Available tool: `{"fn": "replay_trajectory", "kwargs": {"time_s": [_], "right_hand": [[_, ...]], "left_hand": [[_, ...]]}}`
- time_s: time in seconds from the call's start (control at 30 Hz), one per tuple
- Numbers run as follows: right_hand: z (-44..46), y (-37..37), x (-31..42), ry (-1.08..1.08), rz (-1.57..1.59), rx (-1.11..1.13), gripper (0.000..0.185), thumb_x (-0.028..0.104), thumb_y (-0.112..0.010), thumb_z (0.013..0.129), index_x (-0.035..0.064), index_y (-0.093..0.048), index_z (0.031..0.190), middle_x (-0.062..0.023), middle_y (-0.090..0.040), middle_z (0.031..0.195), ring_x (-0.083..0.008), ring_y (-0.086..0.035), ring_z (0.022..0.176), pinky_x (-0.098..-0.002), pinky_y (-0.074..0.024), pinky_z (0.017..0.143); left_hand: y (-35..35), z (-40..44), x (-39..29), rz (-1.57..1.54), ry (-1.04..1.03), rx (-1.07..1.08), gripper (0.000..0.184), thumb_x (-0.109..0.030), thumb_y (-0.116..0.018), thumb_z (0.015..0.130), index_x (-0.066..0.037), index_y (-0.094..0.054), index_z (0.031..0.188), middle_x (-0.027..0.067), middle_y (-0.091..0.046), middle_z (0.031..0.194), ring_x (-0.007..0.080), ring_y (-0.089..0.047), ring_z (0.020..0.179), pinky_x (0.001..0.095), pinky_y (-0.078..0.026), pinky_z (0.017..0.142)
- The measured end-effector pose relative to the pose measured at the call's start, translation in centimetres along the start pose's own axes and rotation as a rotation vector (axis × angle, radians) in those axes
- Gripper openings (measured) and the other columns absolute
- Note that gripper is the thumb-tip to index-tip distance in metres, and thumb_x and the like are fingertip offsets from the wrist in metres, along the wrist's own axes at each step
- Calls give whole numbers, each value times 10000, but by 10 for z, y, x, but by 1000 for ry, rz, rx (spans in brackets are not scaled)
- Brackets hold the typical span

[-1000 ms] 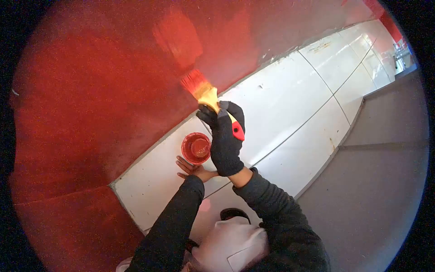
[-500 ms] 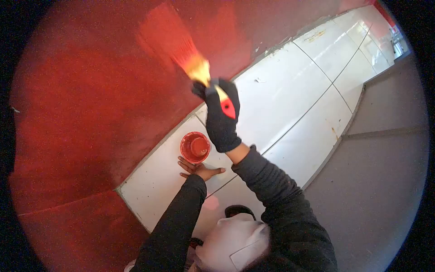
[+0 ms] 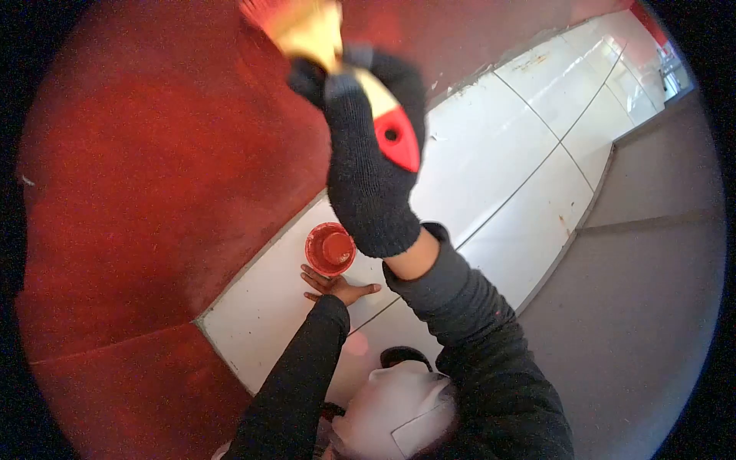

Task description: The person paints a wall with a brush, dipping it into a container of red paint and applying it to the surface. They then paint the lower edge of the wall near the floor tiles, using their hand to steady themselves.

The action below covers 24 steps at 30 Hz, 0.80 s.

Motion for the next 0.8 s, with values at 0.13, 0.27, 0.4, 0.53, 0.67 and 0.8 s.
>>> {"fn": "replay_trajectory", "kwargs": {"time_s": [0.13, 0.27, 0.4, 0.53, 0.67, 0.8], "right_hand": [[-85, 82, -72, -277, -201, -263, 160, 93, -456, 915, -5, -418, 1036, -141, -531, 978, -209, -595, 893, -345, -506, 826], [-94, 64, -71, -420, -252, -214, 195, 118, -475, 911, 4, -428, 1062, -134, -545, 988, -236, -600, 908, -362, -492, 849], [-21, -33, -9, -109, -343, 14, 220, 84, -490, 897, 40, -410, 1097, -168, -562, 1012, -275, -607, 927, -367, -480, 856], [-9, -70, 16, 103, 21, 100, 246, 90, -468, 902, 72, -400, 1137, -181, -540, 1064, -316, -582, 982, -424, -461, 898], [-76, 29, -72, -164, -295, -57, 208, 107, -447, 916, 38, -380, 1101, -164, -525, 1036, -278, -575, 979, -421, -457, 900], [-93, 34, -66, -312, -235, -190, 148, 68, -470, 894, 8, -408, 1015, -155, -540, 987, -225, -598, 871, -360, -499, 804]], "left_hand": [[5, -6, -3, 5, -9, -12, 1464, -697, -749, 367, -134, 110, 1410, 320, 286, 1356, 395, 304, 1276, 603, 29, 1011], [8, -8, -5, -2, -17, -16, 1539, -691, -758, 352, -55, 209, 1367, 319, 271, 1364, 395, 292, 1282, 606, 19, 1012], [2, 2, 0, -50, 5, -112, 1559, -698, -759, 336, -58, 229, 1359, 295, 255, 1383, 379, 259, 1303, 594, 10, 1023], [7, -1, 0, -48, -13, -135, 1565, -689, -765, 333, -65, 246, 1352, 283, 237, 1396, 369, 238, 1314, 582, 7, 1032], [8, -4, -1, -81, -28, -91, 1568, -643, -791, 333, -68, 256, 1348, 269, 230, 1405, 360, 234, 1318, 578, 18, 1035], [12, -10, 1, -92, -35, -64, 1550, -621, -798, 355, -69, 255, 1349, 265, 240, 1404, 354, 232, 1320, 593, 38, 1022]]}}
Point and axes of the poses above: each hand's wrist, its own z-axis towards the middle knuckle, its own y-axis out of the back of the hand, x = y × z, the point moved 10 cm from there along z, towards the middle knuckle
